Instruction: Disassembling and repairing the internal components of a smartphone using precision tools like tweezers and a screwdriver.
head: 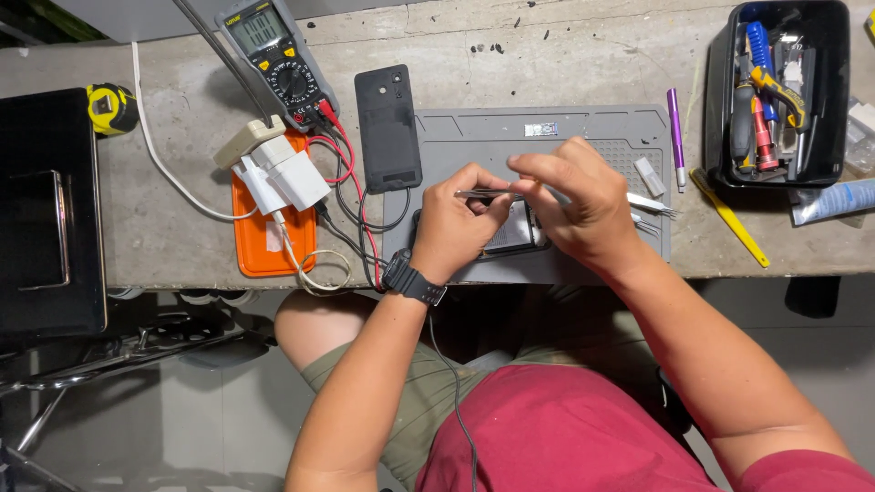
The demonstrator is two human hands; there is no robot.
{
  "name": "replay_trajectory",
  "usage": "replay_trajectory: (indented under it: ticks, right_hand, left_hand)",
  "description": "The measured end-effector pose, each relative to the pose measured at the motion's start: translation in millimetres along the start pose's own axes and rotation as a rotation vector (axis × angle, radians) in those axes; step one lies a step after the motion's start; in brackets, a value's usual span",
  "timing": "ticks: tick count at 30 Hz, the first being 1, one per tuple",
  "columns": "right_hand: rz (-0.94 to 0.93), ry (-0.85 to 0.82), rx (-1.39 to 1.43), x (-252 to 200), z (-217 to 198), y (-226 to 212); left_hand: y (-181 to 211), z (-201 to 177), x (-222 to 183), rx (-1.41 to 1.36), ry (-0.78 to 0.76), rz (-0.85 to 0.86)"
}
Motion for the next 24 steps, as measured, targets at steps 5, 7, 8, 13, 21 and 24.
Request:
replay_trajectory:
  ticks: [5,7,8,13,21,24]
  right_hand:
    - [0.028,-0.068,-0.038,-4.4,8.4,-3.6]
    - [0.045,-0.081,-0.039,-9.3,5.3,-5.8]
    - [0.095,-0.062,-0.014,-14.4,2.1,-3.4]
    - [0.291,0.067,0.177,-44.7,-20.3,19.1]
    - [0.336,0.245,0.000,-84.1,-62.7,40.7]
    - [0.334,0.262,-0.097,-93.5,-61.3,35.9]
  left_hand:
    - [7.1,1.1,-2.0,-0.003,0.005,-0.025]
    - [7.5,0.5,-1.1,0.006,-0.003,-0.029]
    - [6.8,0.5,-0.6,0.012,-0.007,-0.042]
    - [21.9,0.6,1.3,0.017,-0.048,-0.087]
    - [48.7,38.0,29.6,0.039,-0.156,0.018]
    - [52.0,70.7,50.8,0.085,-0.275,0.160]
Point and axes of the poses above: each hand's wrist, its own x-axis towards the middle knuckle, its own z-axis out of the palm, y = z × x, the point moved 4 cm from there along x, towards the middle knuckle, and after that the axes turned 9 degrees about -x, right-handed, at the moved point
